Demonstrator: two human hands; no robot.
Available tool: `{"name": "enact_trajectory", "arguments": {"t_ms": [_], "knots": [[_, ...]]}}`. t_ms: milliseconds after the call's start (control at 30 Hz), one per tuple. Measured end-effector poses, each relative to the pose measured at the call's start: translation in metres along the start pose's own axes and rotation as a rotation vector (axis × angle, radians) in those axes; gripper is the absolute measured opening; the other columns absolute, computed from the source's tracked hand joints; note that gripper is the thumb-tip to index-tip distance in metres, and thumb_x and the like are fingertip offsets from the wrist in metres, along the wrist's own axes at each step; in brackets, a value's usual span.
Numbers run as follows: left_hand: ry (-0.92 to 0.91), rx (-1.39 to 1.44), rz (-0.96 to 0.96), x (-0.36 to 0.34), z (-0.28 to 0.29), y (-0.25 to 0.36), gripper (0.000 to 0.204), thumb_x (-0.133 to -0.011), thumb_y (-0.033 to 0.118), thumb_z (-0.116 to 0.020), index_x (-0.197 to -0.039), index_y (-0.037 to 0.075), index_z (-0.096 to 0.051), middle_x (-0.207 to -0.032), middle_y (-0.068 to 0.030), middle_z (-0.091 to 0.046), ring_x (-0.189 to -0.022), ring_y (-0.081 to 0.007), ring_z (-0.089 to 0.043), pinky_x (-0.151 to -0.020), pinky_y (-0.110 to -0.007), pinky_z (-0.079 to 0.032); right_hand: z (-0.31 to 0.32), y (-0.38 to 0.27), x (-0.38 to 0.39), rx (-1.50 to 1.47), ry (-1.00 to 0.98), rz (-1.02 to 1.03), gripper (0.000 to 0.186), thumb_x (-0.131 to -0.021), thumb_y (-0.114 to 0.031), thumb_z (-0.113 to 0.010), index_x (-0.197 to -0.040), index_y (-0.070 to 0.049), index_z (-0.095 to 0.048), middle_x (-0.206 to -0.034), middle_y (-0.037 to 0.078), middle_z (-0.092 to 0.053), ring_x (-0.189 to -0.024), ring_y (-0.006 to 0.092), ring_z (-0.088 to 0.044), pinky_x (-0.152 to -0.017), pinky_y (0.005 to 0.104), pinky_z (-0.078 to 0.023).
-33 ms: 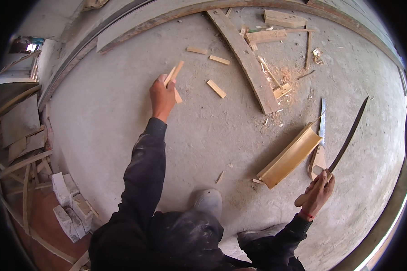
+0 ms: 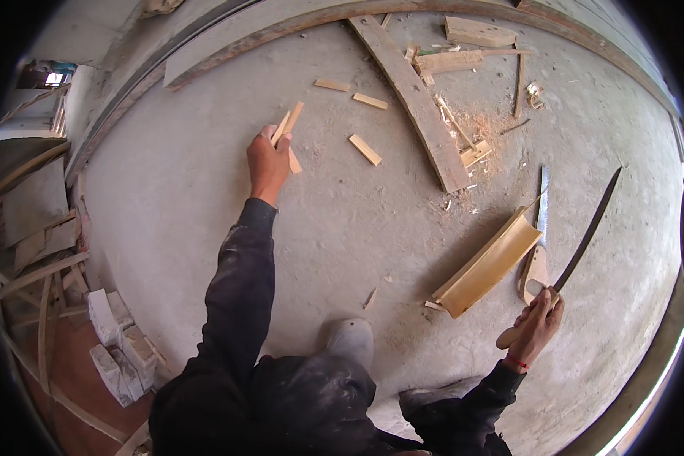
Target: The person carves a cylindrical wooden piece using a curved knife and a saw, repeatedly cutting and shaping the wood while holding it with the left hand. Small wood shavings accumulate on the floor as the piece is progressively hollowed and trimmed.
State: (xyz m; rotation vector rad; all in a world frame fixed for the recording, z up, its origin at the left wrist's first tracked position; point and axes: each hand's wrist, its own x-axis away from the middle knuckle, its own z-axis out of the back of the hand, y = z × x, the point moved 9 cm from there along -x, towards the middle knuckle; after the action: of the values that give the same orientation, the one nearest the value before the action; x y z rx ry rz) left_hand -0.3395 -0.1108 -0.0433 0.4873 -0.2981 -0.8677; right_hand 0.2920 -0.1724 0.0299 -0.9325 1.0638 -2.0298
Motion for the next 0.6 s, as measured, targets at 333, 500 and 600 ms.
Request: {"name": "enact_trajectory", "arguments": {"t_ms": [333, 500, 600], "knots": [[0.055, -0.239, -0.741, -0.079, -0.027, 0.113, 0.043, -0.098, 0.013, -0.073, -0.139, 0.001, -0.064, -0.131, -0.0180, -0.066, -0.127, -0.0370, -0.060, -0.109, -0.048, -0.049, -0.012, 0.005, -0.011, -0.078, -0.032, 0.000, 0.024, -0.109, -0.035, -0.064, -0.114, -0.011, -0.061, -0.080, -0.002, -0.054, -0.057, 0.0040, -0.049, -0.048, 0.0206, -0.040], [0.089, -0.449, -0.568, -0.071, -0.042, 0.111, 0.032, -0.100, 0.020, -0.073, -0.126, 0.002, -0.073, -0.113, -0.0131, -0.072, -0.110, -0.0351, -0.067, -0.097, -0.046, -0.052, -0.006, -0.004, -0.011, -0.057, -0.007, 0.022, 0.027, -0.109, -0.034, -0.064, -0.121, -0.010, -0.063, -0.081, -0.002, -0.055, -0.058, 0.0039, -0.050, -0.048, 0.0207, -0.040], [0.164, -0.201, -0.338, -0.036, -0.012, 0.074, 0.032, -0.100, 0.027, -0.074, -0.120, 0.002, -0.075, -0.100, -0.0111, -0.074, -0.097, -0.0355, -0.071, -0.089, -0.046, -0.054, 0.007, -0.005, -0.008, -0.033, 0.059, 0.009, 0.030, -0.110, -0.034, -0.063, -0.126, -0.008, -0.064, -0.084, -0.002, -0.056, -0.061, 0.0041, -0.051, -0.050, 0.0206, -0.040]]}}
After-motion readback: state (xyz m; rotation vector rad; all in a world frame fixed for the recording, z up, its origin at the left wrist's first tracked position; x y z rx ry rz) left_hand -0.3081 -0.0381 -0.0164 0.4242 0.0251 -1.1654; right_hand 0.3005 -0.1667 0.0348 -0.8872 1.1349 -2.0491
